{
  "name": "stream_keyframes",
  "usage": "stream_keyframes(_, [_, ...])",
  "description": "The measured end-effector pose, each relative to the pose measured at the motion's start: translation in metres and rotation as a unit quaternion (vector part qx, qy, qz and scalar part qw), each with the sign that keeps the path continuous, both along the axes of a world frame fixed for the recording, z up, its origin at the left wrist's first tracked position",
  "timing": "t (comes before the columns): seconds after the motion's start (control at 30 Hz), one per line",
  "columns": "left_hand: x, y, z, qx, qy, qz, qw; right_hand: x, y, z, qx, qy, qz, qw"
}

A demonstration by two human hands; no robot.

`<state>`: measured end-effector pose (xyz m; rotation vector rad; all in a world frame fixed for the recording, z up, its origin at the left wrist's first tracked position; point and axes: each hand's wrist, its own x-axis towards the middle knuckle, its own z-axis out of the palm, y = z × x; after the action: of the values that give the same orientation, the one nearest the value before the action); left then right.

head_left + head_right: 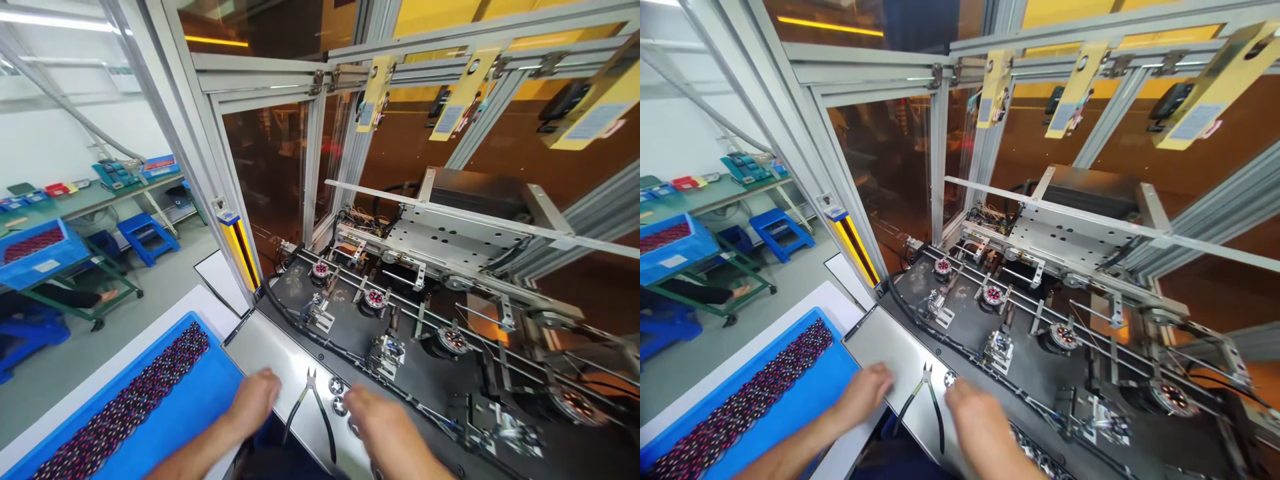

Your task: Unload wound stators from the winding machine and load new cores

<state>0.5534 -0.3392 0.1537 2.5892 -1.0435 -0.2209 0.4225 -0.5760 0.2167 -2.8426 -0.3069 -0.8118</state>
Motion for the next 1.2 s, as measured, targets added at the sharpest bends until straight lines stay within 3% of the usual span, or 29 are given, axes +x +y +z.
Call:
stream_keyframes(0.07, [0.040,-0.012,0.049,0.002,-0.046,-0.001,0.999,0.011,-0.055,0.034,-0.067,-0.083,0.015,0.994])
stream_keyframes(0.13, [0.085,-0.041,0.100,0.069,-0.175,-0.060,0.980,0.034,-0.107,0.059,-0.107,-0.016,-0.019,0.994])
stream_keyframes(0.17, [0.106,-0.061,0.121,0.072,-0.202,-0.089,0.973,0.049,-0.128,0.064,-0.101,0.070,-0.054,0.991])
stream_keyframes(0.2, [0.126,-0.083,0.137,0.071,-0.216,-0.115,0.967,0.064,-0.145,0.066,-0.092,0.155,-0.102,0.978])
stream_keyframes(0.27, [0.158,-0.128,0.154,0.085,-0.219,-0.184,0.955,0.092,-0.164,0.058,-0.087,0.254,-0.124,0.955])
stream_keyframes(0.37, [0.190,-0.178,0.147,0.118,-0.210,-0.206,0.948,0.116,-0.170,0.039,-0.079,0.310,-0.131,0.938])
stream_keyframes(0.47, [0.204,-0.200,0.128,0.149,-0.197,-0.201,0.948,0.121,-0.169,0.025,-0.059,0.311,-0.132,0.939])
stream_keyframes(0.57, [0.209,-0.204,0.120,0.172,-0.181,-0.205,0.946,0.122,-0.171,0.020,-0.037,0.302,-0.120,0.945])
stream_keyframes(0.83, [0.218,-0.213,0.114,0.221,-0.145,-0.218,0.939,0.130,-0.180,0.011,0.001,0.327,-0.106,0.939])
stream_keyframes(1.2, [0.243,-0.233,0.111,0.241,-0.087,-0.236,0.937,0.134,-0.182,0.021,0.076,0.329,-0.106,0.935])
